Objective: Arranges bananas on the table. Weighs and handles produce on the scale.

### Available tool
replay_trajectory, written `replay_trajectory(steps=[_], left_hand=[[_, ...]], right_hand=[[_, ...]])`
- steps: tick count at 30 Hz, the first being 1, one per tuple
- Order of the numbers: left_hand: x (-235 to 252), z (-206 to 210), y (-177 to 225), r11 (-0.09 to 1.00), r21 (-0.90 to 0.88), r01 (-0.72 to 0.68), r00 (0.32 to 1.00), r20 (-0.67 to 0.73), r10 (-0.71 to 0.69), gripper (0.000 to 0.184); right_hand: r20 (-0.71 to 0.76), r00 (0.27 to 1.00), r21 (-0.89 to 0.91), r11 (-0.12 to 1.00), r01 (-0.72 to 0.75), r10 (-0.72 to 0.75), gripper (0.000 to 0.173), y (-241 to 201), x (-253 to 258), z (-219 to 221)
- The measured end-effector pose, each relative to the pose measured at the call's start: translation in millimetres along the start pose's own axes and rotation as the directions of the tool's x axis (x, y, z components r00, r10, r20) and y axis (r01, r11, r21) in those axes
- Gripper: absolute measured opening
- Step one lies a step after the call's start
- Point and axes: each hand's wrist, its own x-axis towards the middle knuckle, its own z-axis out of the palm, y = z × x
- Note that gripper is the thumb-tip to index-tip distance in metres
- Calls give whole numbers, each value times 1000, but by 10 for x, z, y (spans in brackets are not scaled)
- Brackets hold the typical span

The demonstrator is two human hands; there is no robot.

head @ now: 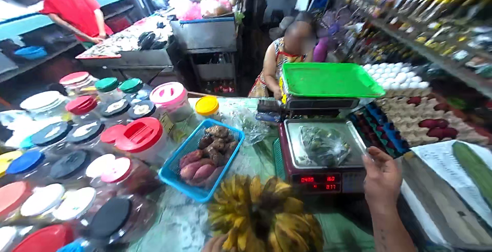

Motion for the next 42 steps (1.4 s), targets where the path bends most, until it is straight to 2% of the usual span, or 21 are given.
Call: replay_trajectory(steps=[2,4,7,10,12,15,17,18,20,22,23,27,31,33,35,37,39,42], left_hand=[[294,103,-40,974,41,-222,974,-25,223,36],[530,238,-47,920,66,-387,921,-8,389,41],[737,489,-36,849,93,-521,852,118,510,51],[737,692,-132,781,159,-604,793,215,570,50],[727,730,-189,781,156,-604,793,215,570,45],[769,708,-253,799,129,-587,806,182,563,38],[755,714,-257,792,137,-594,803,159,575,35],[748,715,-245,793,143,-593,805,154,573,34],[739,708,-216,800,153,-580,814,141,564,35],[733,728,-198,817,162,-553,833,114,541,36],[711,741,-189,829,168,-534,845,104,524,36],[614,780,-147,855,218,-472,881,84,465,33],[641,780,-98,858,254,-446,895,119,430,34],[630,785,-47,866,266,-424,905,135,402,36],[659,798,-9,872,277,-404,915,128,383,36],[651,804,-1,876,286,-388,922,112,372,36],[633,820,8,879,288,-380,925,96,368,37],[615,806,40,878,294,-378,926,98,365,38]], right_hand=[[-50,999,4,1000,4,-4,40,-78,-37,-47],[-57,998,-28,1000,15,-16,41,-139,-125,-90],[19,999,-185,982,39,-36,41,-187,-150,-104],[54,995,-308,949,-62,82,38,-140,-129,-196],[89,983,-379,919,-113,157,38,-31,-75,-288],[199,950,-538,837,-100,241,41,239,237,-281],[109,933,-592,777,-216,343,40,551,485,-345],[19,920,-578,755,-309,392,38,728,567,-402],[-93,835,-472,715,-516,542,39,1085,574,-536],[-33,741,-319,696,-644,670,42,1339,456,-597],[-20,733,-271,702,-659,680,39,1446,387,-594],[-60,801,-207,778,-593,595,35,1680,276,-579],[30,791,-182,782,-597,611,38,1762,350,-679],[127,800,-216,804,-554,586,52,1773,287,-753],[206,821,-281,836,-472,533,79,1735,174,-739],[180,846,-356,835,-419,501,99,1768,61,-643],[157,849,-406,816,-411,505,103,1777,53,-612],[221,822,-449,803,-393,526,102,1814,102,-706]])
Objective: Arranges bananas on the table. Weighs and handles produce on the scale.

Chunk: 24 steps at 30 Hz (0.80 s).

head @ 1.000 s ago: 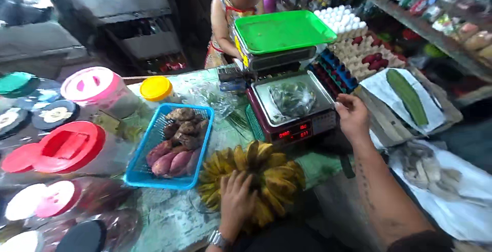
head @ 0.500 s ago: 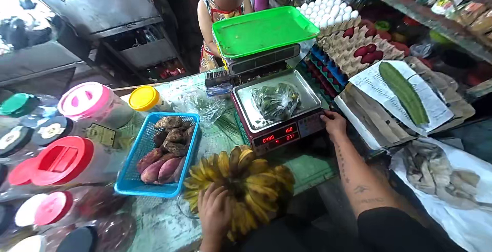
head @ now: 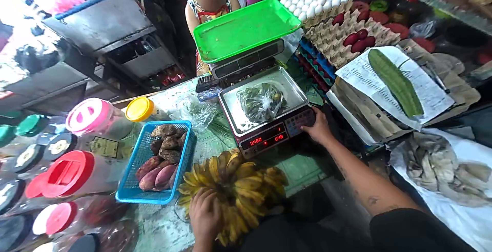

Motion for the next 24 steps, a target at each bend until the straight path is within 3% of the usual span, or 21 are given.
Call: replay_trajectory(steps=[8,11,14,19,22,24], left_hand=[[-61,40,-33,999,-20,28,997,-74,-30,37],[-52,42,-14,999,-44,17,997,-76,-20,37],[-43,30,-15,998,-61,23,997,-72,-27,36],[-60,12,-46,997,-70,35,998,-43,-38,36],[-28,-8,-47,998,-53,21,998,-55,-24,33],[-66,-9,-50,998,-48,29,997,-70,-32,32]], right_hand=[[19,994,3,994,107,-107,91,69,23,-71],[2,1000,190,982,-8,8,84,-77,40,-85],[-118,984,360,929,-86,136,76,-267,49,64],[-170,951,311,929,-198,260,78,-457,-32,118],[-386,921,125,992,11,39,66,-858,-163,40],[-376,898,8,968,251,-230,53,-1250,-273,35]])
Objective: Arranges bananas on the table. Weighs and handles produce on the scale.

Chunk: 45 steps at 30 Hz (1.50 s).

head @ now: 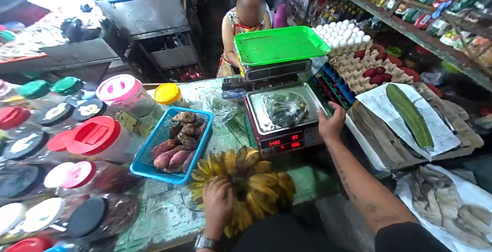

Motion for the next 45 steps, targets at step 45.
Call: replay_trajectory(steps=[45], left_hand=[[-749,-363,-1909,755,-149,638,711,-262,-653,50]], right_hand=[[906,141,176,656,734,-400,40,-3627,-2680,4438]])
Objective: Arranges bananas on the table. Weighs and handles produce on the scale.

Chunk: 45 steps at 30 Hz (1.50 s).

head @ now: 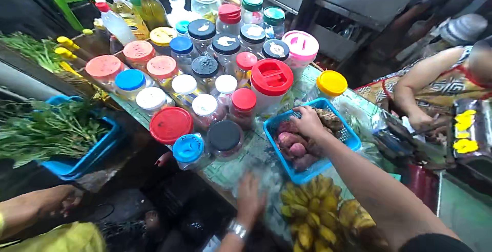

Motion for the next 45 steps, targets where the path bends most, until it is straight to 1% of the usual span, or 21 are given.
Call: replay_trajectory(steps=[2,4,6,9,10,11,12,14,16,18,20,22,24,26,30,32,34,37,40,43,45], left_hand=[[87,57,-390,981,171,89,995,30,-95,63],[72,118,-502,943,327,58,995,58,-82,69],[46,180,-519,925,379,12,999,39,-29,66],[71,263,-563,921,389,1,1000,-1,0,61],[55,264,-578,918,397,0,1000,-6,3,60],[52,272,-585,915,403,1,1000,-13,5,59],[50,282,-589,914,406,3,1000,-22,7,58],[51,293,-583,914,405,1,1000,-27,10,56],[66,286,-579,911,413,1,1000,-27,11,56],[64,284,-584,908,418,-4,1000,-26,16,57],[65,282,-589,906,422,-18,1000,-13,26,57],[62,276,-570,901,434,-28,999,-15,38,58],[64,256,-540,899,436,-20,1000,-1,23,57],[71,238,-515,899,437,-19,1000,22,10,58],[83,220,-474,898,440,-24,999,54,1,58],[71,229,-479,901,433,-33,998,63,7,58],[80,237,-493,902,429,-45,997,73,15,61],[66,226,-501,903,423,-74,995,98,36,62],[57,252,-484,900,426,-94,993,99,57,60],[53,239,-430,895,437,-84,992,117,36,58],[20,238,-436,896,434,-96,992,115,51,58]], right_hand=[[-3,1000,-2,1000,-21,21,36,-155,336,22],[35,999,-71,997,-11,14,37,-182,693,80],[173,985,-164,986,23,5,50,-50,1093,187],[433,892,-404,913,64,128,87,81,1648,377],[479,862,-458,884,87,164,90,69,1653,475],[494,855,-462,881,102,160,86,49,1635,529],[462,875,-437,896,82,145,79,29,1617,535],[375,924,-381,921,79,76,55,55,1575,460],[334,941,-317,933,169,-57,35,137,1522,297],[242,947,-155,955,254,-213,29,286,1413,87],[89,965,53,968,244,-248,30,436,1256,-138],[-68,982,302,935,188,-175,30,513,1070,-365],[-182,981,500,853,151,-67,31,528,895,-600],[-249,967,659,740,134,47,31,490,685,-864],[-345,915,838,507,200,209,33,556,127,-1469],[-379,884,852,475,219,272,33,752,-247,-1753],[-390,861,834,522,179,327,33,952,-692,-2055],[-346,810,816,578,11,473,36,1268,-1464,-2442],[-313,730,780,603,-168,608,33,1687,-2194,-2610],[-349,723,637,717,-284,596,32,2181,-2743,-2600],[-407,760,520,813,-263,507,32,2524,-3105,-2522]])
